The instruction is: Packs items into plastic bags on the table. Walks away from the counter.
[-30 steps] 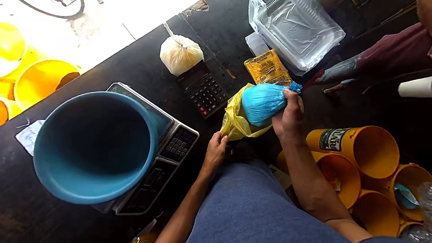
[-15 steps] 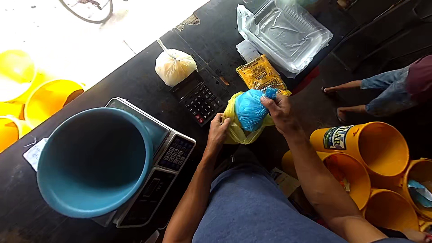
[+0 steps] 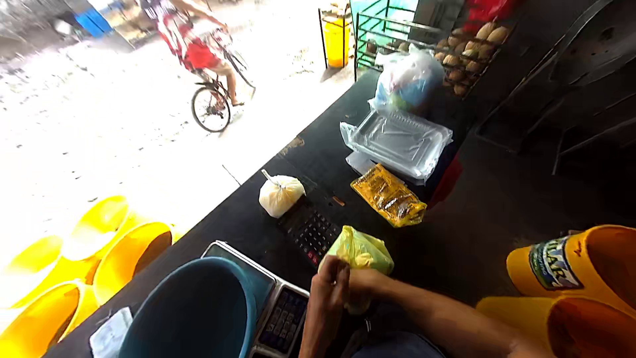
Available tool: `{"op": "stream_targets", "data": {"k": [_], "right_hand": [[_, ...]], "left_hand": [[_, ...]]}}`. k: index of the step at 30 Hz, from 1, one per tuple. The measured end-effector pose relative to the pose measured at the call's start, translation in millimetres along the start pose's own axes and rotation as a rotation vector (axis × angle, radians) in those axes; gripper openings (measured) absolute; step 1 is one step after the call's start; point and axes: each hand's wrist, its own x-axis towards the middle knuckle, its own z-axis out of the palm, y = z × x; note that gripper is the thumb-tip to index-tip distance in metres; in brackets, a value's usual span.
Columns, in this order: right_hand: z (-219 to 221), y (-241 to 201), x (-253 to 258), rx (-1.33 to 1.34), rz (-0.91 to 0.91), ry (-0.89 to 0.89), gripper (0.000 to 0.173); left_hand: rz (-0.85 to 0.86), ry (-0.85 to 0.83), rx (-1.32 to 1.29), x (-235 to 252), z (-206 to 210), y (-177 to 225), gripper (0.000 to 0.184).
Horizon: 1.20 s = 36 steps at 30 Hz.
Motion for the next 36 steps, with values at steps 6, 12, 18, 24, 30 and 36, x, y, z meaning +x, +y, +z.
{"op": "stream_targets", "data": {"k": [6,12,18,24,30,36], "right_hand": [[-5,9,4,-0.293,-0.290,-0.076,0.009],[-56,26,-78,-0.562,-0.167,0.079,0.054],[-107,-1,-117,-1.084,0.062,0.180,0.012],[-123,-61,-154,-1.263,-0.225,0.195,0.016],[-124,-84,-153,-1.265,-0.528,0.123,0.022],[-146,-68,-105,-0.861,-0.925,0.132,0.031]], "left_hand": [[0.066,0.177,-0.213,-4,-18,-7,0.016],[0.085,0.209,-0.580,3,-26,-15,0.021],[0.117,0.213,-0.539,27,-25,14,0.020],[0.314,0.189,-0.418,20,-33,43,0.011],[0.398,0.214,-0.328,-17,-53,43,0.014],[0.225,0.204,-0.460,-58,-53,18,0.015]]}}
